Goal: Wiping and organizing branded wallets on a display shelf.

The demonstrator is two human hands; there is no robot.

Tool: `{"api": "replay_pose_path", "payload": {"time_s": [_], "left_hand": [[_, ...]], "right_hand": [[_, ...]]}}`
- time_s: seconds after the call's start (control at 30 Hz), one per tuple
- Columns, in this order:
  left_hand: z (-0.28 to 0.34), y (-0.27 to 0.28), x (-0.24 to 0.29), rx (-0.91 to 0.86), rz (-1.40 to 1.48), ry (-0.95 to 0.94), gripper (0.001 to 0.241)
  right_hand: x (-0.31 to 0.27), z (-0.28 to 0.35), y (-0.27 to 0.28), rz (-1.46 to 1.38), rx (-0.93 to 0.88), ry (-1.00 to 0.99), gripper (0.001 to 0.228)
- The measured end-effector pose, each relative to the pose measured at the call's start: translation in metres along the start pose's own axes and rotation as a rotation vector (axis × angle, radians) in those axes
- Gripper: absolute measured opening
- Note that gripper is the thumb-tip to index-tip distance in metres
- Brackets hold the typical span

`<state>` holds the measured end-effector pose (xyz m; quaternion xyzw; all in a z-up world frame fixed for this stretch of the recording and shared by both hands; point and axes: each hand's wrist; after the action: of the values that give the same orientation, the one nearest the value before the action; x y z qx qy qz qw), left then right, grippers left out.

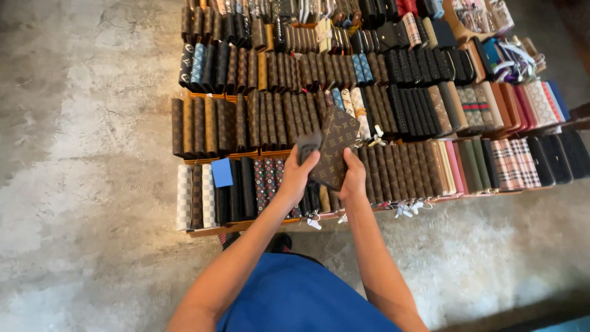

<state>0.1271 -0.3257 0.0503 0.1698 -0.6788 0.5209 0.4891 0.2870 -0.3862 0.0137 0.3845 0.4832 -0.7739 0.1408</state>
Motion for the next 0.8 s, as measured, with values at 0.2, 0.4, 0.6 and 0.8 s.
{"api": "replay_pose_path", "payload": {"time_s": [0.2,0.4,0.6,0.8], "left_hand": [[-0.030,0.010,0.024,0.064,-0.961,-0.371,0.046],[-0.009,-0.009,-0.011,-0.377,-1.301,-0.486,0.047],[-0.021,0.037,-0.067,-0.074,-0.742,0.152,0.040],[-0.040,0.035,-0.082,0.035,0.079,0.320,0.032]], "right_hand": [[0.010,0.020,-0.014,0.360,0.008,0.103,0.043],[0.074,-0.031,0.082,0.420,0.197,0.188,0.049],[0.031,-0.002,0.070,1.089,0.242,0.314,0.047],[0.009,0.006,0.032,0.616,0.196,-0.033,0.042]]}}
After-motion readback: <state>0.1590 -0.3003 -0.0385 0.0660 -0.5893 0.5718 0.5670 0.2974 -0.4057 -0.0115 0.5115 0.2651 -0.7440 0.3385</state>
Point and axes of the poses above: each hand's wrist, its own z-axis away from the middle knuckle, its own y-axis out of the back of the hand, x = y × z, and after that the axes turned 1 degree about -z, right-handed
